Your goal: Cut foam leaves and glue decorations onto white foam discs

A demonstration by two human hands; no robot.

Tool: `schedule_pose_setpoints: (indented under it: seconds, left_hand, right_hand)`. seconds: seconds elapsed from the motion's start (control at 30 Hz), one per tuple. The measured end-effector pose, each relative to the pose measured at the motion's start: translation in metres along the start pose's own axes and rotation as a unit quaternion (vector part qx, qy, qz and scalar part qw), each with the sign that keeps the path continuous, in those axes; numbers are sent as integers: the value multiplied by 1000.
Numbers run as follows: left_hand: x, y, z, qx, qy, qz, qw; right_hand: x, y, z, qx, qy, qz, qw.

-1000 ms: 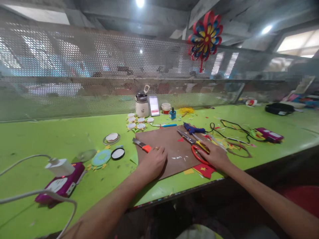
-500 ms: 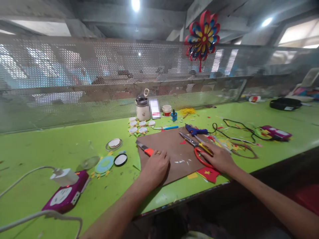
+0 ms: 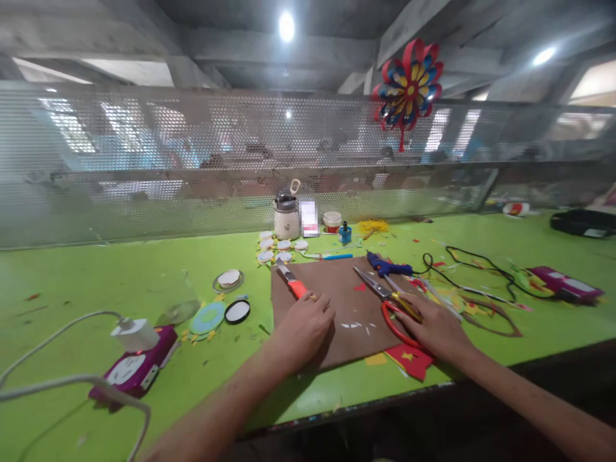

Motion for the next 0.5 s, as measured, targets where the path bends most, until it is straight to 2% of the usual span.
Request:
schedule_pose_setpoints:
  seconds: [0.23, 0.5]
  left_hand:
    - [-5, -8, 18, 24, 27, 32, 999]
    - [-1, -23, 23, 61, 53, 70, 994]
  right_hand:
    - [-22, -4, 10, 42, 35, 37, 998]
    - [-22, -8, -13, 121, 11, 31, 992]
Point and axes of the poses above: each hand's wrist, its own x-axis away from the middle knuckle, its own y-axis out of the back of the hand, z = x × y, the point moved 7 cm from there along -x, towards the middle knuckle, and after that the axes turned 8 degrees about z, right-handed, at the moved point
